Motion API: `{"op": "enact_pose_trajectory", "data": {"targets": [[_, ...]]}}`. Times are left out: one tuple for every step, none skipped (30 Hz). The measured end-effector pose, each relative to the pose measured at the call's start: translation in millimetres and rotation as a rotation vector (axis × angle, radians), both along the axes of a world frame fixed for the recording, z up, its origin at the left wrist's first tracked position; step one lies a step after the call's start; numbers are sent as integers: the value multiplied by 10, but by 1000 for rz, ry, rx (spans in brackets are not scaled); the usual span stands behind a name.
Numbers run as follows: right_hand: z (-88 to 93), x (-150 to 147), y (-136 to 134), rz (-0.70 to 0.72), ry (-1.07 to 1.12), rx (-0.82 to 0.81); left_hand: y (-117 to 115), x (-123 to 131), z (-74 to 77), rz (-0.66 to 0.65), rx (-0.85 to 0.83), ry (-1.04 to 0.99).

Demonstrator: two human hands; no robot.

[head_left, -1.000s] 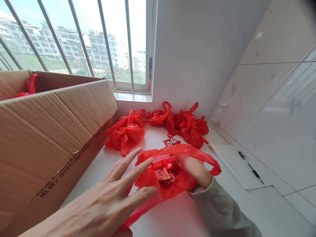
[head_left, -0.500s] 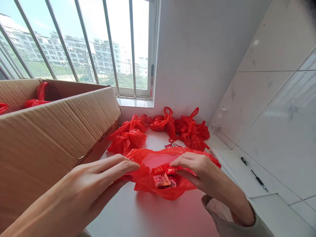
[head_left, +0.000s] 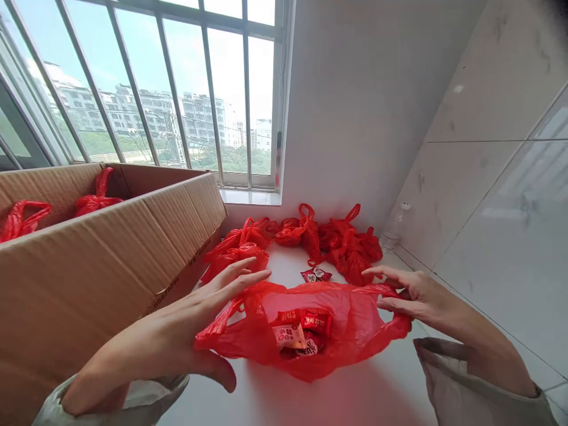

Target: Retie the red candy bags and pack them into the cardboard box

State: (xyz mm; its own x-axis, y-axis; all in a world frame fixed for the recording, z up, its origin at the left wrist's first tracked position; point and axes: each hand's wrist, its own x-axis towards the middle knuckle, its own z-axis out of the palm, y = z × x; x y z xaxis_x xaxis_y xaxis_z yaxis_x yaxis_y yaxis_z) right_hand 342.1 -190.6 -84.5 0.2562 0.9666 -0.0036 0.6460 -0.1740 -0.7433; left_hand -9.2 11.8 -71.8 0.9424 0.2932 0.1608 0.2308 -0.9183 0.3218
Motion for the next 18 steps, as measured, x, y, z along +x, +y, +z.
{"op": "enact_pose_trajectory", "data": {"targets": [[15,-28,25,-22,84,65,10,35,-25,-20,-41,-21],[22,-56,52,-33,166,141,12,83,-42,-31,-91,-31],[23,-83,80,-35,243,219,6,141,-48,-43,-149,-34],[24,-107,107,-33,309,297,-4,211,-46,-58,-213,-35],[27,-129,132,-36,360,367,-18,289,-35,-74,-285,-50],[37,-149,156,-50,395,434,-34,375,-19,-80,-365,-104],[52,-168,179,-77,419,499,-50,467,1,-70,-461,-203],[74,-186,204,-115,432,568,-64,562,22,-39,-587,-333],[101,-205,232,-157,437,642,-77,659,41,9,-729,-470],[129,-227,266,-201,434,718,-88,754,58,60,-866,-586],[157,-251,307,-246,423,792,-97,844,71,102,-992,-674],[182,-279,353,-290,405,864,-105,925,78,130,-1086,-724],[202,-310,404,-331,385,925,-113,993,80,150,-1151,-753],[217,-345,456,-362,367,967,-122,1045,76,167,-1186,-770],[227,-381,506,-379,355,992,-133,1081,67,188,-1203,-781],[233,-420,549,-378,345,999,-144,1101,55,215,-1212,-779],[235,-461,584,-357,331,991,-156,1108,40,246,-1198,-757],[235,-503,607,-324,305,973,-166,1106,25,271,-1159,-712]]}}
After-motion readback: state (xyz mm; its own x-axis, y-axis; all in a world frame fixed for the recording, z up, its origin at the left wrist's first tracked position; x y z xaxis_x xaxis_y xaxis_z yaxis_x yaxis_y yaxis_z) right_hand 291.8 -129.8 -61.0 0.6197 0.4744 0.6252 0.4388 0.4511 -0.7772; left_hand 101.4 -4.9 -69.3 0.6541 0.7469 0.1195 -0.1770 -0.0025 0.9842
